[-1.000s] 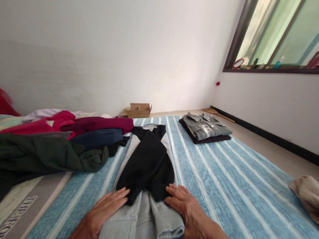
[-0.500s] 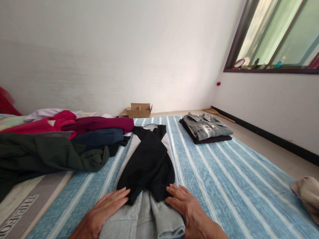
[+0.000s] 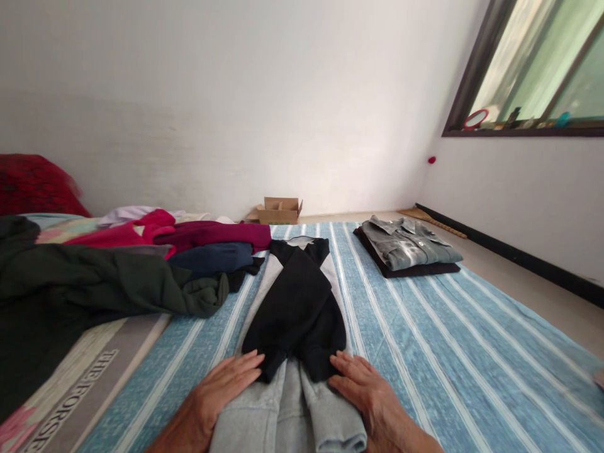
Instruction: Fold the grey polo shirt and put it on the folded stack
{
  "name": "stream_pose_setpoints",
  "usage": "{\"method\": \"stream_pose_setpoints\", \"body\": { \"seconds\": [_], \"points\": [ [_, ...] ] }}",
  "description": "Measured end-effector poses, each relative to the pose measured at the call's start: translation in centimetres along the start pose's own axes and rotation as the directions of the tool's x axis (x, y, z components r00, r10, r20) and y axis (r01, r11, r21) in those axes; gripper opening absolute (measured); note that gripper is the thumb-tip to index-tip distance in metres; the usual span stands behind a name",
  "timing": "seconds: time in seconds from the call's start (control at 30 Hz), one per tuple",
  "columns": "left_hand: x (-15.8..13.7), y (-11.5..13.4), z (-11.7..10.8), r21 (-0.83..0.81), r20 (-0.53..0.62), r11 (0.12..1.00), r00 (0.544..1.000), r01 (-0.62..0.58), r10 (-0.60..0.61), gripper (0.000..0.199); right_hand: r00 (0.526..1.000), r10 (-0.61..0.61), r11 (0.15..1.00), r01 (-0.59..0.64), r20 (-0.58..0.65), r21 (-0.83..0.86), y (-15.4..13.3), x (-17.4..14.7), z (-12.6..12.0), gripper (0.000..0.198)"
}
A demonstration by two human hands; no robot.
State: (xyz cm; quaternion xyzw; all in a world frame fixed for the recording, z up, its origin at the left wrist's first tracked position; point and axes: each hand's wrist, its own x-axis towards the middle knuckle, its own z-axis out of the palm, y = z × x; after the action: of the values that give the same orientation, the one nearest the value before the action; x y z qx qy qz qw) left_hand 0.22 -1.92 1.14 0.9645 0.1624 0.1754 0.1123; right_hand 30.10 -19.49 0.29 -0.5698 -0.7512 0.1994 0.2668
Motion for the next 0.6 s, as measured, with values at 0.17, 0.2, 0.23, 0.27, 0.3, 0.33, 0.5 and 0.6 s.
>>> {"method": "stream_pose_setpoints", "body": {
  "seconds": [0.17,0.2,0.23,0.27,0.3,0.33,0.5,0.6],
  "points": [
    [-0.1,0.3,-0.1,-0.035,0.011,0.999,1.000,0.012,-0.011,0.041,0.998,0.042,0.999,-0.041,0.052,-0.021,-0.5,-0.1,-0.2,0.063],
    [-0.3,0.1,0.1,-0.037,0.014,0.999,1.000,0.016,-0.016,0.041,0.996,0.053,0.998,-0.051,0.070,-0.023,-0.7,-0.1,-0.3,0.063],
    [-0.4,0.0,0.3,-0.036,0.016,0.999,1.000,0.021,-0.021,0.042,0.995,0.063,0.998,-0.061,0.083,-0.025,-1.0,-0.1,-0.5,0.062],
    [-0.5,-0.1,0.4,-0.034,0.010,0.999,1.000,0.018,-0.017,0.043,0.993,0.072,0.997,-0.070,0.092,-0.028,-1.2,-0.1,-0.8,0.060],
    [-0.6,-0.2,0.5,-0.032,0.004,0.999,1.000,0.011,-0.011,0.043,0.992,0.083,0.996,-0.081,0.097,-0.029,-1.5,0.0,-1.0,0.058],
    [-0.7,-0.2,0.6,-0.031,-0.001,1.000,1.000,0.005,-0.005,0.043,0.990,0.093,0.995,-0.090,0.102,-0.029,-1.7,0.0,-1.2,0.056],
    [-0.4,0.4,-0.1,-0.048,-0.071,0.998,0.997,-0.037,0.034,0.044,0.991,0.077,0.997,-0.077,0.108,-0.012,-2.4,-0.2,-2.1,0.048],
    [-0.3,0.8,-0.7,-0.036,-0.121,0.997,0.991,-0.070,0.066,0.044,0.999,-0.032,0.999,0.032,0.009,0.006,-2.1,-0.5,-2.7,0.050]
  ]
}}
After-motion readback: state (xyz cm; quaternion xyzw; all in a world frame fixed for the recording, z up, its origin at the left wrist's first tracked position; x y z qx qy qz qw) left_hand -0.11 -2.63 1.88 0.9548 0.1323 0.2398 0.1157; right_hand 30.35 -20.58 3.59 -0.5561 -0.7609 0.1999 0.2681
